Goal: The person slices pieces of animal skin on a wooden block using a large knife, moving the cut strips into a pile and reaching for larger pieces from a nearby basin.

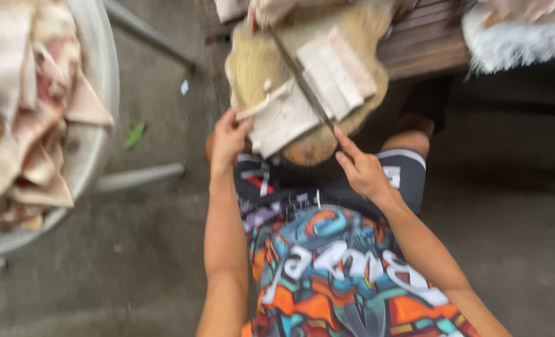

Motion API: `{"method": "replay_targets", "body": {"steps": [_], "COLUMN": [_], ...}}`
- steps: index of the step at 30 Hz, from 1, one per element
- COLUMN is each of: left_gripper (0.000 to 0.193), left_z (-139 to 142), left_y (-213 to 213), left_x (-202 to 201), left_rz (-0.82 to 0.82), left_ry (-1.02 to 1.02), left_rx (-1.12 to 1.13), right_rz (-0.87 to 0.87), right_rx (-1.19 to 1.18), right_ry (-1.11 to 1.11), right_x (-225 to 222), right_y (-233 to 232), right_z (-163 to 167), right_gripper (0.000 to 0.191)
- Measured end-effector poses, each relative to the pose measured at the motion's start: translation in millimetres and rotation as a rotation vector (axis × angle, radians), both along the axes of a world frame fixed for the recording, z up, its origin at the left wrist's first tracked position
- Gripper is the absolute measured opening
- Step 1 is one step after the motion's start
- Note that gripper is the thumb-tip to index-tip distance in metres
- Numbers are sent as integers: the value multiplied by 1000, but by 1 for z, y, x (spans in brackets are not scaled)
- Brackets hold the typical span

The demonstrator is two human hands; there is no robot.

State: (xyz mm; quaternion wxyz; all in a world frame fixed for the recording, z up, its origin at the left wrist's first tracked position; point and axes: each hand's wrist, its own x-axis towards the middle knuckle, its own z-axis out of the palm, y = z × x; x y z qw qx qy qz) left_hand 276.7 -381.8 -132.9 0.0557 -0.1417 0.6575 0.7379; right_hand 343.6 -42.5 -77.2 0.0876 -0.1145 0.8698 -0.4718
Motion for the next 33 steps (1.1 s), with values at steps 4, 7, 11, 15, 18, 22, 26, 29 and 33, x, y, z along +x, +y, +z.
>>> {"method": "replay_targets", "body": {"steps": [4,7,11,15,18,22,26,29,33], "left_gripper": [23,25,22,19,20,27,24,26,22], "left_z": [0,1,5,11,15,9,-5,-8,-3], "left_y": [13,19,16,13,14,12,16,28,56], "left_x": [-16,-27,-25,-13,-5,-9,-19,-23,-41], "left_rz": [83,94,64,79,89,58,102,162,129], "left_ry": [-105,4,2,-156,-231,-126,-6,-8,-129], "left_rx": [6,25,39,41,17,-123,84,69,91], "right_rz": [-151,-184,-28,117,57,83,-139,6,-67], "right_rx": [66,-74,-258,-345,-128,0,-63,-54,9], "right_ry": [-239,-115,71,488,439,371,-490,80,-139], "right_x": [-29,-35,4,24,20,18,9,-4,-32], "right_y": [0,-1,11,-1,-32,-41,-18,-9,-1], "right_z": [19,52,94,85,52,15,-10,-17,-4], "right_gripper": [59,60,63,69,71,66,64,56,58]}}
